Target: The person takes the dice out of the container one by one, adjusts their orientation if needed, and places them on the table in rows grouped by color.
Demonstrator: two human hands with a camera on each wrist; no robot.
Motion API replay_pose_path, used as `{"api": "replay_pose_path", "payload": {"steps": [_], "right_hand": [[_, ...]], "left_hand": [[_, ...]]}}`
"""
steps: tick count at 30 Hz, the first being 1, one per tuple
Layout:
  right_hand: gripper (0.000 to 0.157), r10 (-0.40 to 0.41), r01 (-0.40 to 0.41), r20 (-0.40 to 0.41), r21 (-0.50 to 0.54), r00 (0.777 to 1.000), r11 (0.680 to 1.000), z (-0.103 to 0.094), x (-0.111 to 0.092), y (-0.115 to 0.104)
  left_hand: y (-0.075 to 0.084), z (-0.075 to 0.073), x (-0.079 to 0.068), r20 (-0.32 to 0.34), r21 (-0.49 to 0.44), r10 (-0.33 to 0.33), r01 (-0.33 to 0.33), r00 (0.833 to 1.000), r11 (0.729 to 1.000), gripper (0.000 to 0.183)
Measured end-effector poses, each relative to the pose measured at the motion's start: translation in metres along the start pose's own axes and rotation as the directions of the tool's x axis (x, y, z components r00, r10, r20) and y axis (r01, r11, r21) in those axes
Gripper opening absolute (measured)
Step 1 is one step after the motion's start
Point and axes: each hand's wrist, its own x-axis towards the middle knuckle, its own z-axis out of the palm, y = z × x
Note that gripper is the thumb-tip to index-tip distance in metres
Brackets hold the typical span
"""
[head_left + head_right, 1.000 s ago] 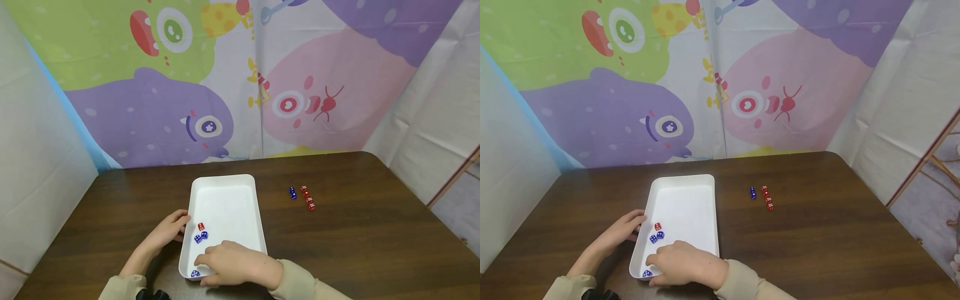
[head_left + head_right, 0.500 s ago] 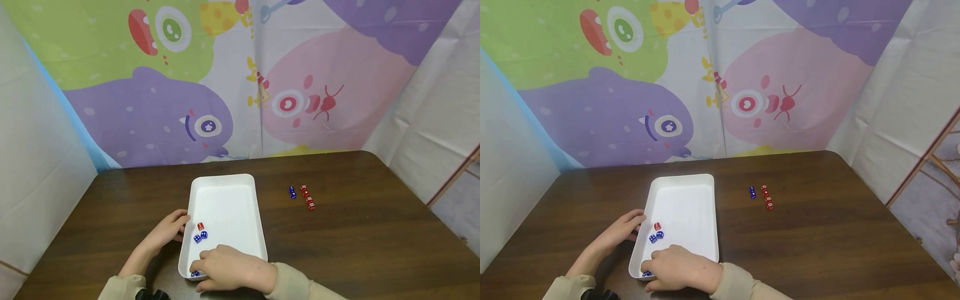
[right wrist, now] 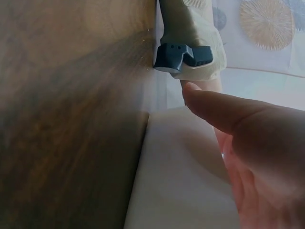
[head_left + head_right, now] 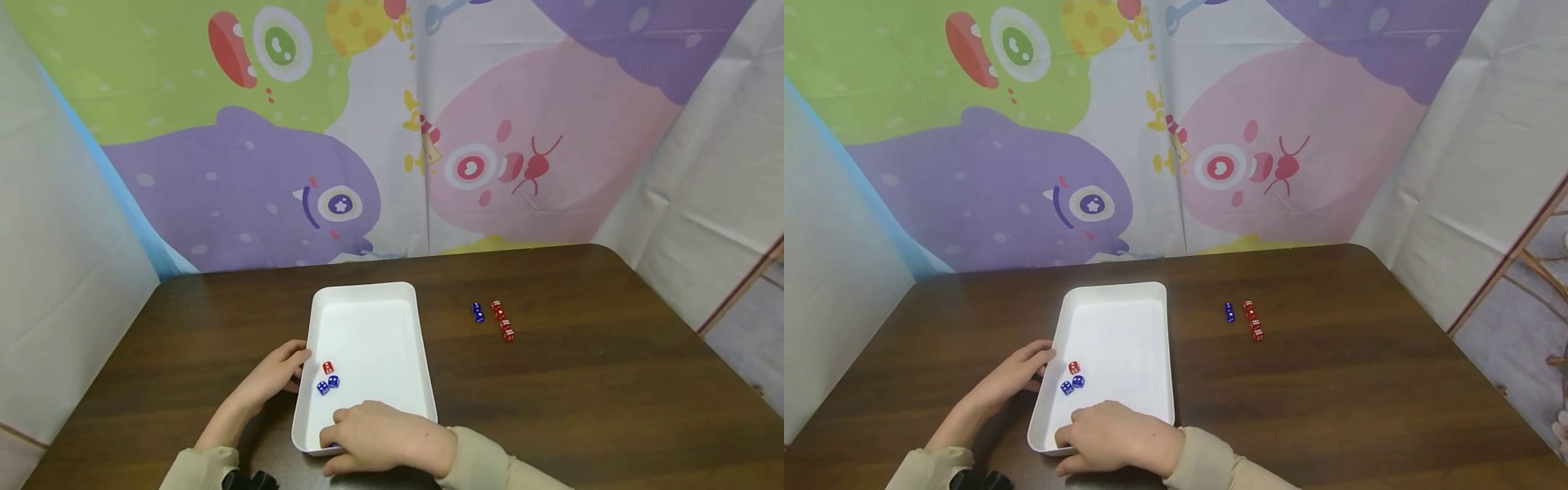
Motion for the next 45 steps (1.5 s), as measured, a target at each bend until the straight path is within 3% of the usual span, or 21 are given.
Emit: {"api": "replay_pose_path", "payload": {"steps": [9,18,23,28,34,45], "right_hand": [[0.025,0.024,-0.023,-0.018,0.006,1.0,1.0,-0.003,-0.003,0.007],[0.032,0.032,-0.027,-0.07,0.08,0.997,0.996,-0.01,-0.008,0.019],[0.021,0.083,-0.065,-0.127,0.137,0.988,0.988,-0.015,-0.014,0.031],[0.007,0.153,-0.121,-0.17,0.183,0.973,0.976,-0.022,-0.022,0.045],[0.011,0.266,-0.216,-0.19,0.247,0.945,0.945,-0.03,-0.034,0.063],[0.015,0.396,-0.317,-0.236,0.31,0.888,0.896,-0.041,-0.055,0.093]], "left_hand": [[0.0,-0.001,0.001,0.004,-0.007,0.003,-0.003,1.0,1.0,0.043],[0.0,0.0,0.002,0.009,-0.012,0.012,-0.012,1.0,1.0,0.043],[0.0,0.001,0.003,0.008,-0.004,0.008,-0.008,1.0,1.0,0.042],[0.0,0.002,0.001,-0.001,-0.001,-0.001,0.001,1.0,1.0,0.042],[0.001,0.001,0.001,-0.004,0.004,-0.006,0.006,1.0,1.0,0.043],[0.0,0.002,0.0,-0.007,0.011,-0.018,0.018,1.0,1.0,0.043]]}}
